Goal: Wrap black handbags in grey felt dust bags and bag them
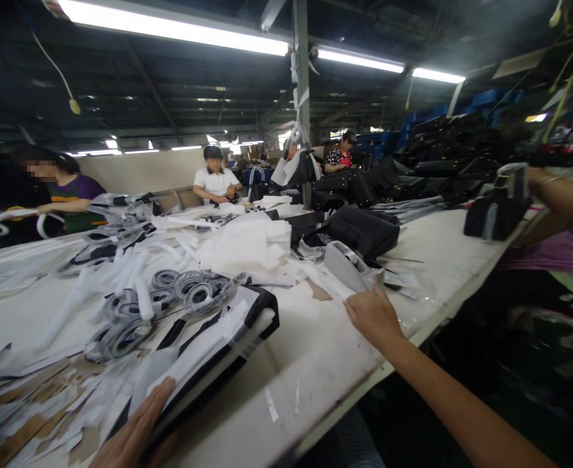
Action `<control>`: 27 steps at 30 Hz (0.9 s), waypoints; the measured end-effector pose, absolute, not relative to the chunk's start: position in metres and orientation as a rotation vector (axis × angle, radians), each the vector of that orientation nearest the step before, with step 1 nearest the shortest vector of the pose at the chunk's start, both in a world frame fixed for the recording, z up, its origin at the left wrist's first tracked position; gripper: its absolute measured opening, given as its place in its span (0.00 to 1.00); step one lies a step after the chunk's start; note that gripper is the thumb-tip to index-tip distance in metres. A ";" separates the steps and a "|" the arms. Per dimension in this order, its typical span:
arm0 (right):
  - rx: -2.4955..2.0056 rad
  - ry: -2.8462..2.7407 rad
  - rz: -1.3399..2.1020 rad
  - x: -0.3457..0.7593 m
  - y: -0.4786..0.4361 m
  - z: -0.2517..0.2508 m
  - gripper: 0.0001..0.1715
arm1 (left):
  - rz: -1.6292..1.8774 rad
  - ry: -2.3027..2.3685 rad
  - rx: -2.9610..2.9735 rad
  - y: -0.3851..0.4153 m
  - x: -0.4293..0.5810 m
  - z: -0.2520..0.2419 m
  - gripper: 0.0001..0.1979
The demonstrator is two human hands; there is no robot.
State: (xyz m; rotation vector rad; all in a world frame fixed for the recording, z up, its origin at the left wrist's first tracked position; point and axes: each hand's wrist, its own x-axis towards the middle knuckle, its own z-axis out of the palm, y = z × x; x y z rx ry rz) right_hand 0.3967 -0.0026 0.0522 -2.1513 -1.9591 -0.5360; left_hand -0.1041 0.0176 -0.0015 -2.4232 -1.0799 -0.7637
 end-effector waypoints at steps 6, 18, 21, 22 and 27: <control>-1.899 -2.085 -0.378 0.333 -0.024 0.051 0.17 | -0.815 -1.121 -2.386 0.013 -0.100 0.000 0.32; -1.833 -1.945 0.275 0.240 -0.015 0.026 0.33 | -0.864 -1.590 -2.231 0.006 -0.094 0.002 0.30; -1.836 -2.157 0.352 0.215 -0.002 0.007 0.44 | -0.913 -1.588 -2.222 0.005 -0.093 0.002 0.29; -1.758 -2.253 0.401 0.205 -0.001 0.004 0.44 | -0.934 -1.575 -2.214 0.005 -0.093 0.003 0.28; -1.135 -2.581 0.642 0.176 0.005 0.015 0.41 | -1.085 -1.549 -2.138 0.004 -0.089 0.012 0.26</control>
